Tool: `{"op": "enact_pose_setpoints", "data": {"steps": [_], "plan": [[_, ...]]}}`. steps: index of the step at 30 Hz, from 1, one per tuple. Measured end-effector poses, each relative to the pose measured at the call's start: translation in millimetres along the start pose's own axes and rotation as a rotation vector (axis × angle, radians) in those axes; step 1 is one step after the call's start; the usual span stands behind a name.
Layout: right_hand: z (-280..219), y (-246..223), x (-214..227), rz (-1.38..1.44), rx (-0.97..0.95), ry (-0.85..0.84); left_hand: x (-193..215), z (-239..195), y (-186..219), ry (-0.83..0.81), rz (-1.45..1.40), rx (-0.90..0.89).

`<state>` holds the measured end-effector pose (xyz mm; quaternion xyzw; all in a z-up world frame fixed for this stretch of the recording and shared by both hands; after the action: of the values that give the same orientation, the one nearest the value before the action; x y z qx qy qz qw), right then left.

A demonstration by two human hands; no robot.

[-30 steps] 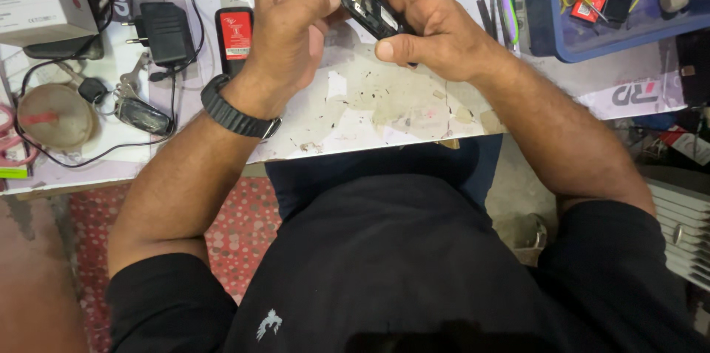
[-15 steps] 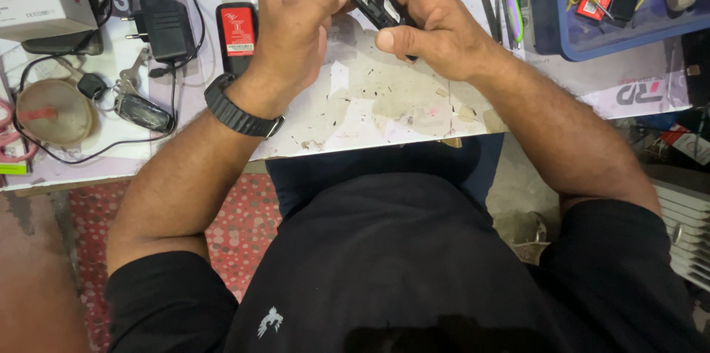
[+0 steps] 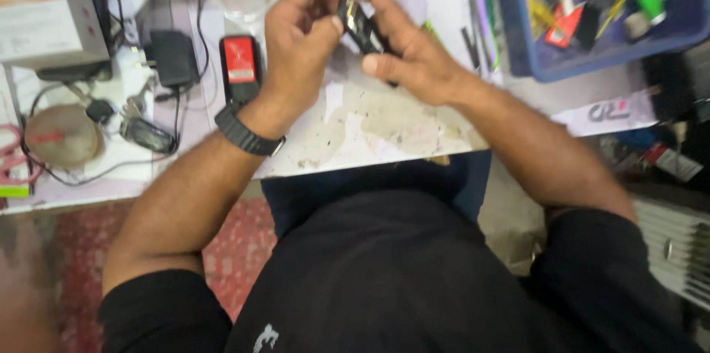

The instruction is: The person disassembles a black feature phone by removing the back cover and battery, then uses a small blue plastic tool to pry off the front keypad and screen assembly, exposing the internal circuit board. The person then uses a green-handled screwdriver to adjust components inside the phone.

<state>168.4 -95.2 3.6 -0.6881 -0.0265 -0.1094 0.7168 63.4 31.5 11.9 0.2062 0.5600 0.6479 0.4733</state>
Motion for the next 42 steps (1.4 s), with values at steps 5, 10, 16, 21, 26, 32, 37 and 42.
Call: {"op": "enact_pose_setpoints", "data": {"steps": [5, 10, 16, 21, 26, 32, 37, 42], "plan": [[5.3, -11.2, -5.5, 0.012, -0.075, 0.007, -5.5, 5.5, 6.7, 0.038, 0.015, 0.026], [7.3, -11.3, -8.1, 0.038, -0.064, -0.002, -5.4, -1.3, -5.3, 0.082, 0.163, 0.041], [21.8, -11.3, -8.1, 0.436, -0.053, 0.079, -4.6, -0.6, -1.1, 0.063, 0.170, 0.011], [23.5, -8.0, -8.3, 0.428, -0.054, 0.117, -5.2, 2.1, -0.1, 0.023, 0.118, 0.063], [20.6, -6.3, -7.0, 0.474, 0.020, 0.115, -21.6, -1.5, 3.0, -0.047, 0.182, 0.020], [21.3, 0.5, -3.1, 0.452, 0.038, 0.196, -33.9, -6.7, 11.9, -0.098, 0.359, -0.041], [19.8, 4.7, -2.3, 0.477, 0.024, 0.219, -35.8, -7.9, 10.6, -0.118, 0.396, -0.029], [19.8, 3.8, -3.9, 0.500, 0.050, 0.198, -31.3, -10.0, 3.8, -0.118, 0.380, -0.030]]}}
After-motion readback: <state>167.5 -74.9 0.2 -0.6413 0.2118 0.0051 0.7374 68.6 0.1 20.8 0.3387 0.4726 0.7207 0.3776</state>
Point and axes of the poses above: each hand's wrist, its own z-axis towards the middle knuckle, its own x-axis out of the back of the hand, y = z × x, the point moved 7 cm from there along z, towards the middle knuckle, and after that the axes turned 1 degree about -x, right-handed, at the moved point
